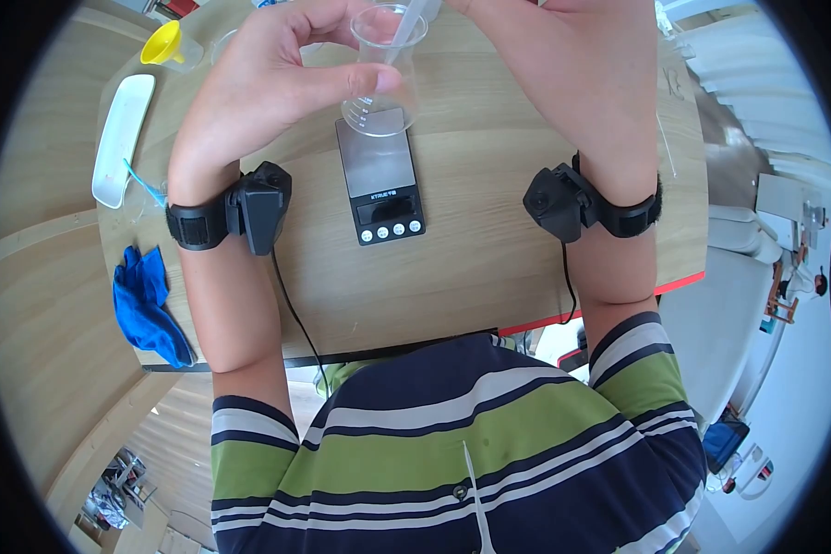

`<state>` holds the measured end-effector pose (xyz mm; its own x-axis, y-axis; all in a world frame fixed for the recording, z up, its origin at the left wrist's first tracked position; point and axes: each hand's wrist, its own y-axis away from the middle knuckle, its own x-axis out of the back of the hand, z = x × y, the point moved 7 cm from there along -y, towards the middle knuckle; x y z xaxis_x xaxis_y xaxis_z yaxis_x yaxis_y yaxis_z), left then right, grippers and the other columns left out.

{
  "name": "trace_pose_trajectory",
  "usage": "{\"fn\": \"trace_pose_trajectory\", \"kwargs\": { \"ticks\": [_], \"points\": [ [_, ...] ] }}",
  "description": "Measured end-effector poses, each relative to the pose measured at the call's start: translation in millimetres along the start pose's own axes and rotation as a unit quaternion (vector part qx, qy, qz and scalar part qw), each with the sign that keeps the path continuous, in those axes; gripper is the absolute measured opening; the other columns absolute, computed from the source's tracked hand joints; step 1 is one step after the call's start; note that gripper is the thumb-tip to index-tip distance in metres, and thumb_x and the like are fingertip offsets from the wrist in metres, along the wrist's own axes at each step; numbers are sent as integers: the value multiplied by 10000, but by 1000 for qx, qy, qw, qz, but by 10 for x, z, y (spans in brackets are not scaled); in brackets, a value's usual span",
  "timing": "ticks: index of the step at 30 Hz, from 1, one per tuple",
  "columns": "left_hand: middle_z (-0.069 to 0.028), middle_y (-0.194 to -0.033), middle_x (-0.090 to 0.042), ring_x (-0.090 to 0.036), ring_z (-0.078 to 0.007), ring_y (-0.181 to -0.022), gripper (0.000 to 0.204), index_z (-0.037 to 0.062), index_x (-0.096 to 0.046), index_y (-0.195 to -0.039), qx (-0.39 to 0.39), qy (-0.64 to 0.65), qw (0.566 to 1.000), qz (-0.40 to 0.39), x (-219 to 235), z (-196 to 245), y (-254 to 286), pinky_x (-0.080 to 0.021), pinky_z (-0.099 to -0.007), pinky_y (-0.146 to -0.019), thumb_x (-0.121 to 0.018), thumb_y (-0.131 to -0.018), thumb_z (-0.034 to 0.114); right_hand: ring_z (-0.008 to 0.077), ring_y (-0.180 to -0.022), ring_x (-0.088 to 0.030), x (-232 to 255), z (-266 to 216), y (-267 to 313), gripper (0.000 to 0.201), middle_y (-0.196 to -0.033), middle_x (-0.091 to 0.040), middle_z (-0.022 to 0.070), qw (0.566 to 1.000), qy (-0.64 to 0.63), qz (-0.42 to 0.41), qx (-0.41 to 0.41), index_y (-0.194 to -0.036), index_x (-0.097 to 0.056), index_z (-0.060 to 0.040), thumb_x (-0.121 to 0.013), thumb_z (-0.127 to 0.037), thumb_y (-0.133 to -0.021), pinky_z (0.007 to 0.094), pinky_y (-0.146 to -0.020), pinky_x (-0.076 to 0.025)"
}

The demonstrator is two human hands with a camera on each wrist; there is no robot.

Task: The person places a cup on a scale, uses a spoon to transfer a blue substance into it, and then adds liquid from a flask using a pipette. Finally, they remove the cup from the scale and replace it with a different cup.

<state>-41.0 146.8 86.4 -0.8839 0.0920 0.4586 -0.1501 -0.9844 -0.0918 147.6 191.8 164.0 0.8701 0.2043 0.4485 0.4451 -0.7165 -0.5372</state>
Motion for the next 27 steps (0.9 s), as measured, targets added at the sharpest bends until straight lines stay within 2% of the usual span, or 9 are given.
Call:
{"fn": "trace_pose_trajectory", "kwargs": {
  "ticks": [2,5,8,10,13,14,16,26,27],
  "points": [
    [-21,-1219,-746,-645,-153,-1222,472,20,-747,-1322,6,8,1000,5,-13,-2,16,-434,-338,-1155,-906,-897,148,28,-631,-545,21,-1,-14,130,-711,-684,-4,1000,10,-2,5,-948,-783,42,-813,-80,-979,223,-558,-423],
    [-18,-1220,-747,-645,-151,-1224,431,22,-749,-1285,13,13,1000,0,-4,-24,8,-432,-336,-1156,-903,-901,143,35,-608,-539,-3,74,-28,116,-682,-667,10,998,-22,-47,-38,-930,-776,47,-794,-61,-969,238,-543,-410],
    [-13,-1217,-747,-645,-148,-1228,386,30,-753,-1241,15,13,1000,-10,-10,-45,-3,-428,-333,-1157,-902,-903,141,40,-606,-541,35,-60,-19,107,-674,-661,20,999,-14,-35,6,-928,-779,49,-771,-53,-960,242,-546,-412],
    [-9,-1214,-747,-646,-146,-1228,368,34,-754,-1222,19,17,1000,-12,-14,-59,-1,-427,-332,-1157,-903,-903,140,45,-597,-548,17,-6,-39,103,-669,-666,28,992,-99,-61,-50,-935,-787,45,-757,-53,-949,246,-545,-421],
    [-4,-1202,-747,-647,-143,-1224,353,38,-754,-1206,14,12,1000,-11,-14,-55,0,-425,-330,-1156,-904,-903,140,55,-583,-557,-26,57,-37,118,-659,-672,40,989,-89,-78,-93,-940,-791,42,-762,-72,-948,251,-542,-427],
    [-2,-1199,-746,-647,-142,-1223,349,40,-754,-1200,12,7,1000,-13,-15,-54,0,-424,-329,-1157,-904,-902,140,55,-583,-557,-25,62,-28,118,-659,-672,40,989,-88,-78,-93,-940,-791,42,-762,-72,-948,251,-542,-427],
    [0,-1196,-745,-647,-141,-1222,344,41,-754,-1195,10,1,1000,-15,-15,-53,-2,-422,-328,-1157,-905,-902,141,65,-570,-563,-1,-36,-17,125,-647,-669,52,997,-42,-67,-8,-932,-788,42,-766,-81,-946,262,-535,-431],
    [-4,-1211,-748,-644,-144,-1241,348,46,-752,-1191,7,-4,1000,-12,-17,-49,-3,-408,-339,-1179,-908,-895,143,71,-549,-538,-20,-26,-8,131,-629,-649,52,995,-70,-66,-15,-920,-776,40,-777,-89,-945,269,-524,-415],
    [-7,-1215,-749,-644,-146,-1247,348,47,-752,-1191,5,-4,1000,-12,-16,-49,-2,-407,-342,-1183,-908,-895,144,71,-550,-534,-34,5,-17,132,-629,-646,51,995,-51,-76,-43,-919,-774,41,-778,-88,-945,269,-523,-411]
  ]
}}
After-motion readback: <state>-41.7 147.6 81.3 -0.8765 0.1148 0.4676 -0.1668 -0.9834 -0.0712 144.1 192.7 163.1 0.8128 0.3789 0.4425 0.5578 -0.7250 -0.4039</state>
